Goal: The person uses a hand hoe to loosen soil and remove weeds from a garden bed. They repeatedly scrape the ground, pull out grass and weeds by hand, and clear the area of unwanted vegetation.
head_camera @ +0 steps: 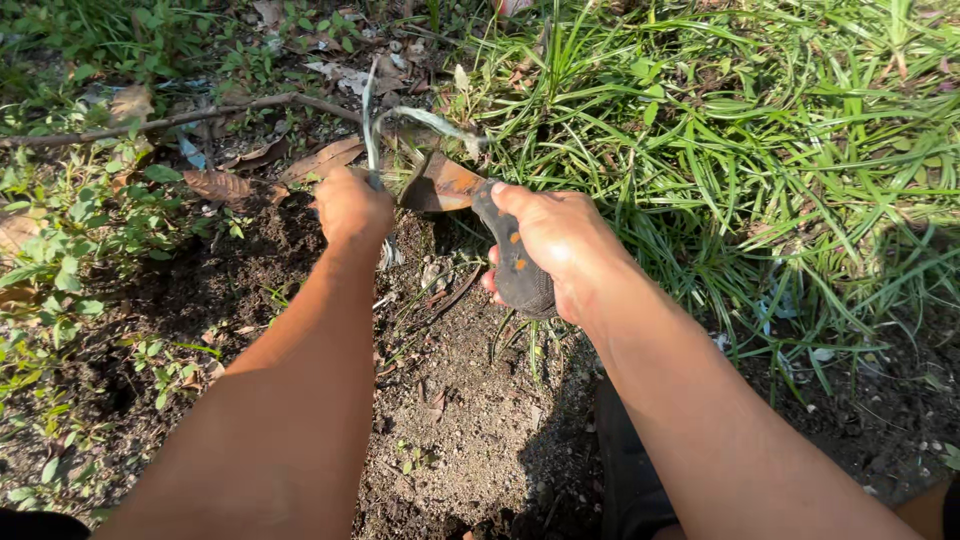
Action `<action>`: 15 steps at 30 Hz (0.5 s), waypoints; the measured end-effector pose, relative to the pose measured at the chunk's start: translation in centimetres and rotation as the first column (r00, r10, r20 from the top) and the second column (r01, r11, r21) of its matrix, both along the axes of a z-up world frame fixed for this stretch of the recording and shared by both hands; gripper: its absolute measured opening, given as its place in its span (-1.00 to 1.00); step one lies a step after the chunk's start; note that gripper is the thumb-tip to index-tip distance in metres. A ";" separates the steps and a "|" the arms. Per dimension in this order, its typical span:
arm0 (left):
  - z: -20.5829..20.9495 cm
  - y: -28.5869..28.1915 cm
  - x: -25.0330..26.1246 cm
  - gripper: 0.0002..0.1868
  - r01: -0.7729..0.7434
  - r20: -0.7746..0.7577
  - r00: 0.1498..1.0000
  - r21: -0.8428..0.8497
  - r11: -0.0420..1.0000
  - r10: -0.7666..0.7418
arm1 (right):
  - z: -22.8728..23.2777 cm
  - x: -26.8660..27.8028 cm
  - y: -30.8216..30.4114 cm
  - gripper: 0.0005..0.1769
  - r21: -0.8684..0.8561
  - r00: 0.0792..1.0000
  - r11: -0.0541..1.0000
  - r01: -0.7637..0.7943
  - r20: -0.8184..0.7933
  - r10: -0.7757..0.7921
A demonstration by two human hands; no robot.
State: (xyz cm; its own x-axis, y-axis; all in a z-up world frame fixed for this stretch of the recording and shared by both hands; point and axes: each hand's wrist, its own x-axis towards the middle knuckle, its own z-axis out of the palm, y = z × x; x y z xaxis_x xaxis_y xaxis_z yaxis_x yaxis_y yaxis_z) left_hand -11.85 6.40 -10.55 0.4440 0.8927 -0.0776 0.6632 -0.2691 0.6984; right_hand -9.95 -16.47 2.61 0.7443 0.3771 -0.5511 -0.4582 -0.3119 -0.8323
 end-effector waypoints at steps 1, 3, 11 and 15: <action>0.5 0.7 0.8 -0.81 -0.030 0.083 0.996 0.064 0.997 0.025 | 0.0 0.2 -0.3 -0.61 0.007 1.000 1.000 0.013 0.000 -0.013; 1.4 1.9 2.7 -0.78 0.108 0.244 0.958 0.174 0.979 -0.149 | 0.0 0.4 -0.6 -0.63 0.025 1.000 0.999 0.027 -0.004 -0.027; 0.9 2.2 4.8 -0.43 0.419 0.421 0.745 0.308 0.854 -0.517 | 1.1 -1.4 0.5 -0.61 -0.071 0.980 0.978 -0.196 0.024 0.198; -0.4 4.0 -0.7 -0.67 0.227 0.246 0.938 0.100 0.969 -0.245 | 2.5 -2.3 1.0 -0.59 -0.180 0.923 0.907 -0.381 -0.018 0.384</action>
